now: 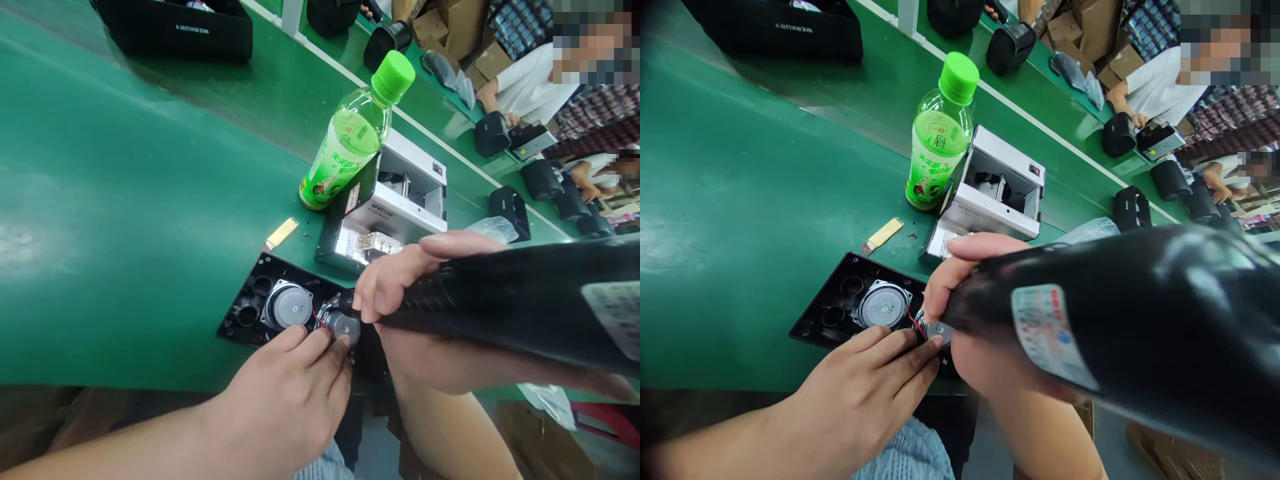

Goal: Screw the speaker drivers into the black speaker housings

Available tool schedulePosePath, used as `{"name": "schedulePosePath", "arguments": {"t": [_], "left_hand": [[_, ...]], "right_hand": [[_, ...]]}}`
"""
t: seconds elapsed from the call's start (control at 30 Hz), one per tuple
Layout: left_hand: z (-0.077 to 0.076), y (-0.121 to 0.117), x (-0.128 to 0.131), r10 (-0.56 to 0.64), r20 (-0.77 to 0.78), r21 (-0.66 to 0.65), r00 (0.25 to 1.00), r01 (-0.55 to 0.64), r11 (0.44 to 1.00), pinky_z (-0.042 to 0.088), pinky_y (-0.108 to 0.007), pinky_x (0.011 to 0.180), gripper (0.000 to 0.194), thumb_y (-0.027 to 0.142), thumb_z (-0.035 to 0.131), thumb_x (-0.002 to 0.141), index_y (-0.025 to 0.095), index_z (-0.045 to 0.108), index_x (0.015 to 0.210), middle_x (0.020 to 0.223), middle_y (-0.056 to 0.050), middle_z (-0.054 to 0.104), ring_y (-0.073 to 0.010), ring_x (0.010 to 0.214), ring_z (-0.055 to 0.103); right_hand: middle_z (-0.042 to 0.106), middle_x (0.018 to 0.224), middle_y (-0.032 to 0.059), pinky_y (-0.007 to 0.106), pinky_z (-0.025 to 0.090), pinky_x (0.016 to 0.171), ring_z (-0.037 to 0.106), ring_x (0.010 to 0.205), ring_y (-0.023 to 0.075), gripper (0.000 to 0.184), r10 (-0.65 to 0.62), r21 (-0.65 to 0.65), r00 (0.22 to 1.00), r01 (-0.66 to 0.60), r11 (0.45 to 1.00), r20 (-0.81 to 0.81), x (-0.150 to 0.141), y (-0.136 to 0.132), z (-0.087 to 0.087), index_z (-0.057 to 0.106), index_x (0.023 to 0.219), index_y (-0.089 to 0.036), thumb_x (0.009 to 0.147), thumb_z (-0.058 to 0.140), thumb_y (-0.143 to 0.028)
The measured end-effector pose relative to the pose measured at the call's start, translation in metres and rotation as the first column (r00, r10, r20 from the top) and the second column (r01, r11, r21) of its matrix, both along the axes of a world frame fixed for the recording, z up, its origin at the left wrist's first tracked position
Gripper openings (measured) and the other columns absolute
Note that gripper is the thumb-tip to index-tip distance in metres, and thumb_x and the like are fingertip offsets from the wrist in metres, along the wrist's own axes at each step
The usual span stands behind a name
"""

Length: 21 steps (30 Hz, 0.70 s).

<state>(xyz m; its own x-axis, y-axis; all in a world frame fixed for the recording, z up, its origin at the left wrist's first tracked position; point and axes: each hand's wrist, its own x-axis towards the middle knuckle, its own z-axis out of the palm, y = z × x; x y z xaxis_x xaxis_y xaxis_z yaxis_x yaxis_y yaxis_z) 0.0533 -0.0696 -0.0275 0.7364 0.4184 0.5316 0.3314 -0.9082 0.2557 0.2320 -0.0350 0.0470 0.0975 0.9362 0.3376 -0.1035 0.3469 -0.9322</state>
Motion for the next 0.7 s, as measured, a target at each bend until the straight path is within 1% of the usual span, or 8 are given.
{"name": "schedulePosePath", "arguments": {"t": [0.07, 0.17, 0.33, 0.43, 0.5, 0.6, 0.63, 0.7], "left_hand": [[0.001, 0.001, 0.001, 0.001, -0.014, -0.005, 1.0, -0.001, 1.0, 0.05, -0.042, 0.091, 0.026, 0.016, 0.059, 0.106, 0.011, 0.081, 0.119, 0.125, -0.009, 0.085, -0.0275, 0.107, 0.07], [0.001, 0.0, 0.001, -0.007, -0.022, -0.002, 1.0, 0.007, 1.0, 0.049, -0.042, 0.092, 0.025, 0.016, 0.063, 0.102, 0.011, 0.08, 0.12, 0.125, -0.01, 0.085, -0.0278, 0.108, 0.069], [0.0, 0.0, -0.001, -0.005, 0.005, 0.002, 1.0, 0.005, 1.0, 0.048, -0.043, 0.09, 0.024, 0.016, 0.064, 0.102, 0.01, 0.08, 0.118, 0.126, -0.012, 0.084, -0.0288, 0.109, 0.068], [0.001, 0.003, 0.0, -0.009, 0.015, 0.002, 1.0, 0.009, 1.0, 0.048, -0.042, 0.087, 0.024, 0.015, 0.062, 0.102, 0.01, 0.081, 0.116, 0.123, -0.011, 0.085, -0.0278, 0.104, 0.068], [0.001, 0.003, 0.0, -0.007, 0.016, 0.009, 1.0, 0.007, 1.0, 0.047, -0.041, 0.086, 0.024, 0.015, 0.061, 0.104, 0.01, 0.081, 0.116, 0.121, -0.011, 0.085, -0.0271, 0.102, 0.068], [-0.001, 0.002, 0.001, -0.001, 0.019, 0.029, 1.0, 0.001, 1.0, 0.046, -0.042, 0.087, 0.024, 0.016, 0.059, 0.106, 0.011, 0.081, 0.115, 0.121, -0.01, 0.085, -0.0275, 0.104, 0.069], [-0.002, 0.001, 0.001, 0.005, 0.024, 0.036, 1.0, -0.006, 0.999, 0.045, -0.042, 0.088, 0.024, 0.016, 0.058, 0.107, 0.012, 0.081, 0.115, 0.121, -0.01, 0.085, -0.0278, 0.105, 0.069], [-0.005, -0.001, 0.002, 0.02, 0.029, 0.049, 0.999, -0.021, 0.999, 0.044, -0.044, 0.091, 0.025, 0.016, 0.056, 0.107, 0.012, 0.08, 0.114, 0.123, -0.01, 0.085, -0.0283, 0.104, 0.069]], "right_hand": [[0.074, 0.071, 0.0008, 0.039, 0.056, 0.053, 0.065, 0.055, 0.0216, 0.052, -0.011, 0.008, 0.998, 0.012, 1.0, -0.056, -0.006, 0.004, -0.002, 0.083, 0.113, -0.029, 0.099, 0.063, -0.076], [0.072, 0.067, -0.0009, 0.036, 0.051, 0.047, 0.061, 0.049, 0.02, 0.049, -0.013, 0.016, 0.996, 0.015, 1.0, -0.089, -0.011, 0.011, -0.003, 0.085, 0.109, -0.03, 0.094, 0.071, -0.074], [0.07, 0.061, -0.0018, 0.034, 0.044, 0.04, 0.056, 0.043, 0.0184, 0.067, -0.068, 0.027, 0.989, 0.072, 0.997, -0.133, -0.014, 0.014, -0.004, 0.086, 0.101, -0.028, 0.08, 0.073, -0.091], [0.071, 0.061, -0.0022, 0.033, 0.046, 0.041, 0.058, 0.043, 0.0181, 0.067, -0.091, 0.014, 0.984, 0.094, 0.995, -0.153, -0.013, 0.012, -0.009, 0.086, 0.1, -0.029, 0.075, 0.077, -0.091], [0.073, 0.063, -0.002, 0.033, 0.048, 0.042, 0.06, 0.044, 0.0179, 0.067, -0.102, 0.046, 0.982, 0.111, 0.993, -0.16, -0.013, 0.012, -0.015, 0.086, 0.103, -0.029, 0.078, 0.077, -0.09], [0.073, 0.064, -0.0017, 0.033, 0.051, 0.042, 0.063, 0.044, 0.0184, 0.067, -0.13, 0.137, 0.983, 0.148, 0.98, -0.131, -0.014, 0.013, -0.021, 0.085, 0.11, -0.027, 0.086, 0.069, -0.088], [0.073, 0.064, -0.0022, 0.033, 0.051, 0.042, 0.062, 0.043, 0.0181, 0.066, -0.144, 0.146, 0.982, 0.161, 0.976, -0.123, -0.013, 0.013, -0.019, 0.084, 0.112, -0.027, 0.088, 0.068, -0.087], [0.072, 0.064, -0.0035, 0.032, 0.052, 0.042, 0.061, 0.044, 0.0177, 0.063, -0.183, 0.086, 0.975, 0.194, 0.977, -0.13, -0.008, 0.009, -0.004, 0.083, 0.116, -0.03, 0.09, 0.067, -0.086]]}}
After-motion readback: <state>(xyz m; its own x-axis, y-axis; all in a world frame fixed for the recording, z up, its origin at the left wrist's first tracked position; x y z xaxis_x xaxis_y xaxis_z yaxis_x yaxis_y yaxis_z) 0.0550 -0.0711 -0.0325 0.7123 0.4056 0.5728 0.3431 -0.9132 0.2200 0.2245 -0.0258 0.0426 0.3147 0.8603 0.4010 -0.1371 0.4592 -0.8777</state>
